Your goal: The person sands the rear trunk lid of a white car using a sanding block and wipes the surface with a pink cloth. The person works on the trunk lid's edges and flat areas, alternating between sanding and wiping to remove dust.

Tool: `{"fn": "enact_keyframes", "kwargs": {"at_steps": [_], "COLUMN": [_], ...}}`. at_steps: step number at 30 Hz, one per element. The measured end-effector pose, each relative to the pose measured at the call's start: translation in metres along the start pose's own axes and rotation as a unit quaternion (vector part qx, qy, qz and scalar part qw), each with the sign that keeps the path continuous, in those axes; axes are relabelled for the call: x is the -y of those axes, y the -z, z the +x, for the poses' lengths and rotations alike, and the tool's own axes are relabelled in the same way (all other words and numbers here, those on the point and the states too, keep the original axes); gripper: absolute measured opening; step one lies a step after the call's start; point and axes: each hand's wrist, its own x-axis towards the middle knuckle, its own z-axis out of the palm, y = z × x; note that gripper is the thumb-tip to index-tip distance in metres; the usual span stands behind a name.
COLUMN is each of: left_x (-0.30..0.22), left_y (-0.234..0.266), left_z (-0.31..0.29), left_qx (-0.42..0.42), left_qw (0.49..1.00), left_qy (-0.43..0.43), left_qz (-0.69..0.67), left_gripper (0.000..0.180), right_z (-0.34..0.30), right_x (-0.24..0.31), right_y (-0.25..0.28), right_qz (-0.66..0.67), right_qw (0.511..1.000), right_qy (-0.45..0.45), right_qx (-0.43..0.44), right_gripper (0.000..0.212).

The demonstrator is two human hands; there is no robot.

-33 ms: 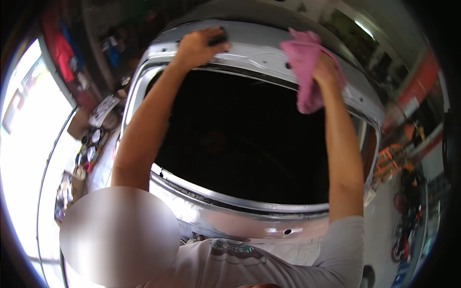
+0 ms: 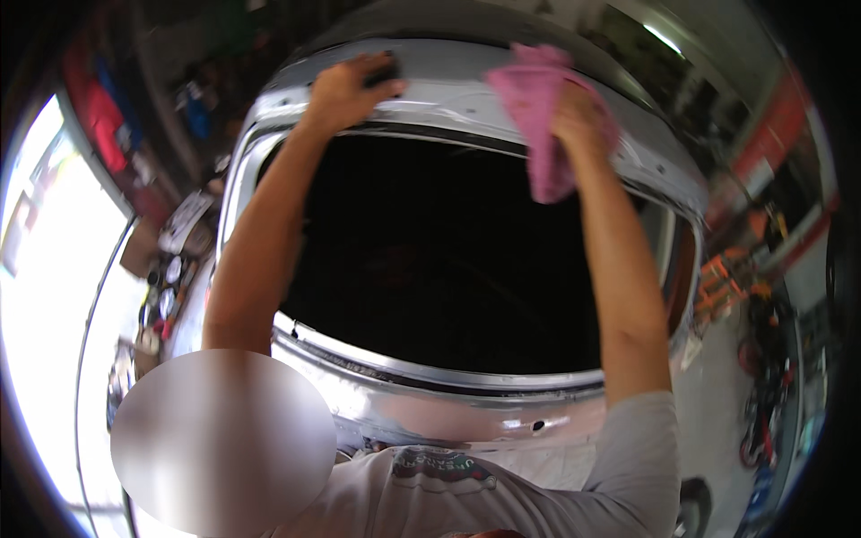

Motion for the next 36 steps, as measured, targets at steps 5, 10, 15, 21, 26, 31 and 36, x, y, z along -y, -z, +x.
{"fn": "enact_keyframes", "kwargs": {"at_steps": [5,10,15,21,26,31,36], "left_x": [-0.009,0.062,-0.031,-0.05,-0.064,-0.077,-0.048], "left_y": [0.013,0.079,0.027,0.038,0.017,0.012,0.025], "left_z": [-0.005,-0.018,-0.001,-0.007,0.001,0.001,-0.009], "left_qx": [0.026,0.101,0.12,0.151,0.129,0.113,0.066], "left_qw": [0.997,0.991,0.973,0.963,0.96,0.964,0.953], "left_qy": [-0.076,-0.048,-0.178,-0.209,-0.235,-0.225,-0.249], "left_qz": [-0.008,-0.069,-0.089,0.085,0.078,0.088,0.157], "left_gripper": [0.056,0.044,0.047,0.043,0.045,0.046,0.047], "right_z": [0.002,-0.011,-0.045,-0.044,-0.042,-0.049,-0.04], "right_x": [0.063,-0.04,-0.194,-0.225,-0.243,-0.262,-0.251], "right_y": [-0.006,0.007,-0.006,-0.014,-0.021,-0.022,-0.025], "right_qz": [0.096,0.037,0.023,0.051,0.066,0.08,0.076], "right_qw": [0.988,0.996,0.994,0.991,0.988,0.984,0.985], "right_qy": [0.035,-0.076,-0.016,-0.009,-0.005,0.006,-0.021], "right_qx": [-0.115,0.003,-0.103,-0.124,-0.139,-0.16,-0.155], "right_gripper": [0.036,0.044,0.047,0.053,0.058,0.063,0.068]}}
